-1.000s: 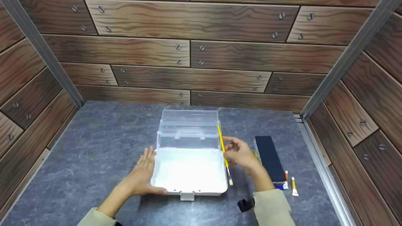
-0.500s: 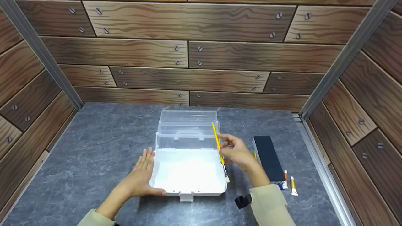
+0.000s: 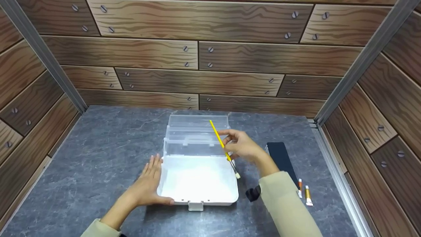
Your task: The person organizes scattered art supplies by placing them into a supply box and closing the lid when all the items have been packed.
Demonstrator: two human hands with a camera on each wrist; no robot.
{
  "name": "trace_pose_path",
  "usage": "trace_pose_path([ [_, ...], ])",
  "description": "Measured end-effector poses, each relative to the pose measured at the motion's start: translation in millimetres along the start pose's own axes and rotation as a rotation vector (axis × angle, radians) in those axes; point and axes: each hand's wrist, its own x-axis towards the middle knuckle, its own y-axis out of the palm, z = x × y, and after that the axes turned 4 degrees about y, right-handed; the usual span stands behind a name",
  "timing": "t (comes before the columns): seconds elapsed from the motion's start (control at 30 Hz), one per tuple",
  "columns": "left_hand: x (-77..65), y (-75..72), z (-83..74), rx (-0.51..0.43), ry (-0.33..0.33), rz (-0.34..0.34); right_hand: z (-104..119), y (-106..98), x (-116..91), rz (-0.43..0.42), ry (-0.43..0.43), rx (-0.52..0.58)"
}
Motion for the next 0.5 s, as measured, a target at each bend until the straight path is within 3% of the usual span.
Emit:
trace_pose_path([
  [0.5,1.0,0.6,1.1,0.014,0.006,-0.007,34.1,-10.9,31.9,0.149,-0.007,-0.077],
])
